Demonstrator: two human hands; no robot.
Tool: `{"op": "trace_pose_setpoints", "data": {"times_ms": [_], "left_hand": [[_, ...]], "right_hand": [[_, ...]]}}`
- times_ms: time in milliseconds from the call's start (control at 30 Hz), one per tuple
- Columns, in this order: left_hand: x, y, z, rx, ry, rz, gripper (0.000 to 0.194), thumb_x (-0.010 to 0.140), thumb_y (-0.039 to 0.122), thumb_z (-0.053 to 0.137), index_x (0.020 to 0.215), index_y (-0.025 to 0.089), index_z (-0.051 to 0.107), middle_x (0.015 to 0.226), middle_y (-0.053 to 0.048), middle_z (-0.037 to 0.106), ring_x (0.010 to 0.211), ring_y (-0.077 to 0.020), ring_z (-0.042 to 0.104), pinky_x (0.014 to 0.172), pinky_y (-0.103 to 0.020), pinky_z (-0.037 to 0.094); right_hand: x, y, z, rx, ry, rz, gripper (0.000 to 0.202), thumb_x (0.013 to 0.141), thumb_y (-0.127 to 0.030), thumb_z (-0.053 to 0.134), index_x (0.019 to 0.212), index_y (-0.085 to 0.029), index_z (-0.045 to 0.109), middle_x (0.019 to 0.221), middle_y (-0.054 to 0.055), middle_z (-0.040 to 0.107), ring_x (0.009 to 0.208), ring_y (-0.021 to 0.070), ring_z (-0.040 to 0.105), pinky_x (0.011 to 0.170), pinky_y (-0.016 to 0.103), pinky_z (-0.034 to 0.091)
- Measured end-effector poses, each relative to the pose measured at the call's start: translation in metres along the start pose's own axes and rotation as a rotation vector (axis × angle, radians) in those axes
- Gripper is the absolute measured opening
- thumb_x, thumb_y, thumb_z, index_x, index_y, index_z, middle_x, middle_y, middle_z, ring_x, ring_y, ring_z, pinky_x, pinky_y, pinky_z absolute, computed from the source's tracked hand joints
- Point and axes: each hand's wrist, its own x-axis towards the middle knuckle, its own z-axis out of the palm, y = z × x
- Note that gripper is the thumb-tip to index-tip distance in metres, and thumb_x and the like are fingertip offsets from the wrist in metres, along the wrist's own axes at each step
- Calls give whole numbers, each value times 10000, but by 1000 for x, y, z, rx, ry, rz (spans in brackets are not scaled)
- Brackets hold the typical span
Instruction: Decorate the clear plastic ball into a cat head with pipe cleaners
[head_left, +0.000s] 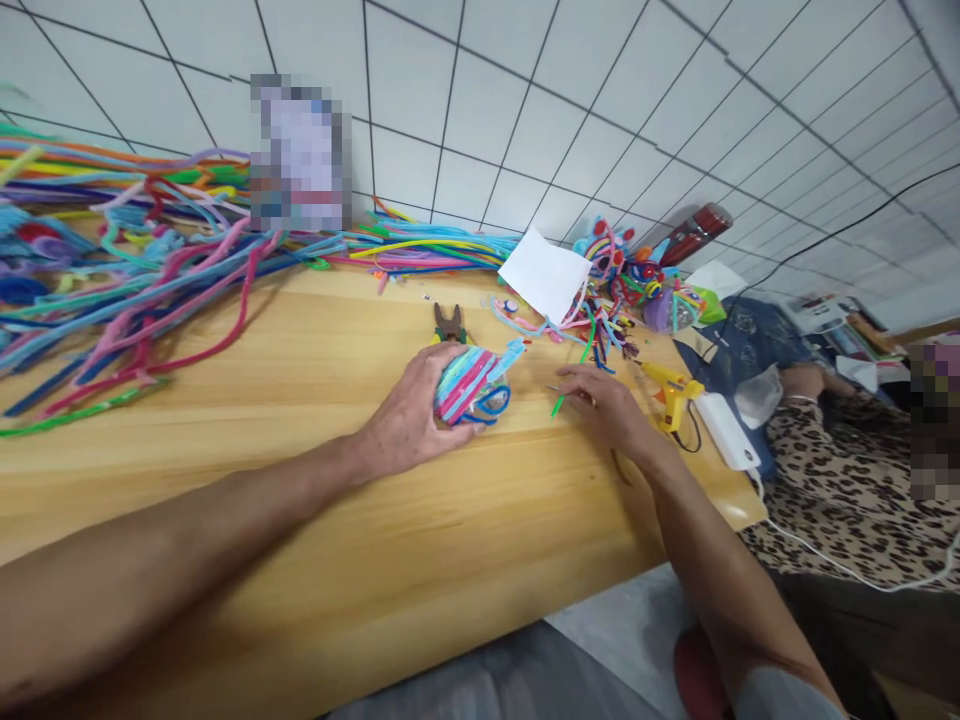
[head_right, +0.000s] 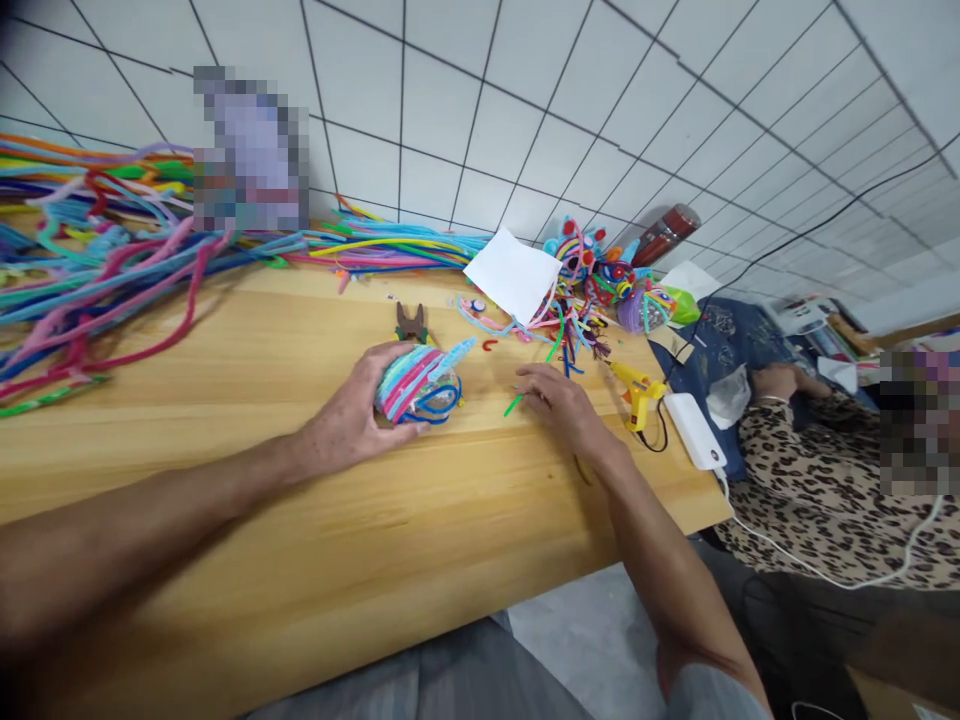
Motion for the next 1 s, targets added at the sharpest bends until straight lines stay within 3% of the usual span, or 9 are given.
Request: {"op": "trace_pose_setpoints", "data": {"times_ms": [133,300,433,633,1000], "left_hand": [[2,1,-1,-8,-5,5,905,841,401,863,1592,220,392,1540,-196,542,1470,-392,559,1246,-611,498],[3,2,-1,1,-25,33,916,864,401,840,1615,220,349,1566,-206,528,1508,-401,526,1268,-626,476],[4,1,-2,-12,-46,35,905,889,459,809,1628,228,340,1600,-212,507,1541,-409,491,1286,-642,449],[6,4,-3,-46,-47,25,869,895,480,793,1611,211,379,1584,-218,522,1540,-401,499,1287,-642,445],[6,6,-3,-53,-58,-10,943,849,521,843,1617,222,385,1611,-221,516,1560,-422,476,1297,-668,423]], "right_hand": [[19,-31,-2,217,116,61,127,1016,-221,678,1045,-263,794,945,29,813,775,181,739,692,311,584],[43,-82,-11,278,193,-65,113,1030,-255,716,1046,-301,818,1037,30,820,957,212,770,867,381,609],[54,-107,-9,152,260,-180,99,1028,-212,716,1037,-294,769,984,20,796,968,217,756,889,384,604],[57,-113,9,-116,303,-393,169,1034,-119,668,1097,-272,704,1041,56,767,987,225,717,877,388,585],[56,-107,19,-190,271,-386,168,1053,-143,636,1107,-296,683,1056,39,750,961,225,668,854,385,556]]}}
